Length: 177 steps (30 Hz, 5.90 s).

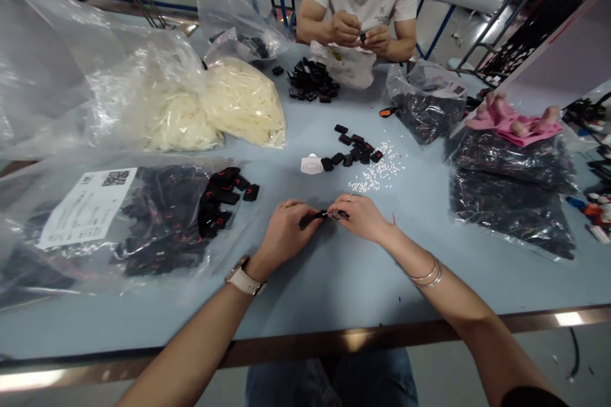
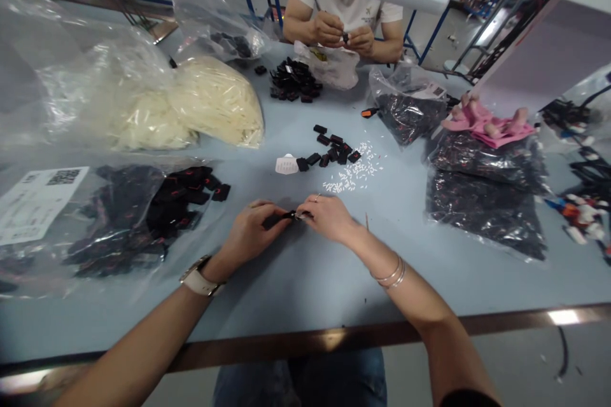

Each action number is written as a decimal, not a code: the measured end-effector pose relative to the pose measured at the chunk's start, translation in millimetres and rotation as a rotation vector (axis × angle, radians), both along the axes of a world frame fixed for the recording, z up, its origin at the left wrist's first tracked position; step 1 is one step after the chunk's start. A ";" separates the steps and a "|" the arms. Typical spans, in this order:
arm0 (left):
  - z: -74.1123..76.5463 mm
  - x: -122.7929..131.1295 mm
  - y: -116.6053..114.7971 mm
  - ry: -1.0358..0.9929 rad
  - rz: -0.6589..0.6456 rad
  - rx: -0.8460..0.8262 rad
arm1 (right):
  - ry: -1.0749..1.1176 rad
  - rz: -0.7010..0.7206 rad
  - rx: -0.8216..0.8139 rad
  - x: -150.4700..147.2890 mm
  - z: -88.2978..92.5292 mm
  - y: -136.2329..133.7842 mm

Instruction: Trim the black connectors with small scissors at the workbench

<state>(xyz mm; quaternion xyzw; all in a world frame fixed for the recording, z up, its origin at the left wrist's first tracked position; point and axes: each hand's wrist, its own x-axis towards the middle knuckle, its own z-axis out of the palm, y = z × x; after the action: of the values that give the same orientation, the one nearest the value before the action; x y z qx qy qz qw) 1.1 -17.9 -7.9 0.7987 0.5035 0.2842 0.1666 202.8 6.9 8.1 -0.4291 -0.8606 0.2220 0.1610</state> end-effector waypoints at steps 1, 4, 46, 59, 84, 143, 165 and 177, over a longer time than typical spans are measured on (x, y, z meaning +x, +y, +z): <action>-0.5 -0.1 0.1 0.002 -0.002 0.004 | 0.006 -0.012 -0.005 -1.1 0.7 -0.6; -1.7 -0.2 0.6 0.005 -0.010 0.009 | 0.036 -0.055 -0.045 -3.6 3.6 -0.8; 2.6 1.1 -1.0 0.007 0.045 -0.072 | 0.098 -0.180 -0.022 -15.5 -13.2 -8.1; 2.8 1.0 0.3 0.008 0.039 -0.070 | 0.163 -0.182 -0.040 -16.2 -14.1 -8.6; 4.8 1.7 0.2 0.000 0.041 -0.096 | -0.056 -0.108 0.018 -13.9 -1.0 -10.8; 6.5 0.5 1.1 0.009 0.028 -0.089 | 0.387 -0.318 0.014 -29.5 -1.0 -18.6; 6.0 0.3 1.2 -0.021 0.032 -0.134 | 0.801 -0.450 -0.203 -29.0 -29.0 -19.6; 5.9 0.8 1.1 -0.022 0.036 -0.137 | 0.609 -0.487 -0.175 -33.3 -16.1 -18.6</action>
<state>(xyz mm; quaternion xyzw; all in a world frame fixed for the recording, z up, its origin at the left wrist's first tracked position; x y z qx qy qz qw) 2.0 -16.8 -1.9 0.7730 0.5341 0.2609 0.2216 169.5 -11.7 -8.0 -0.5471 -0.6244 0.3671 0.4196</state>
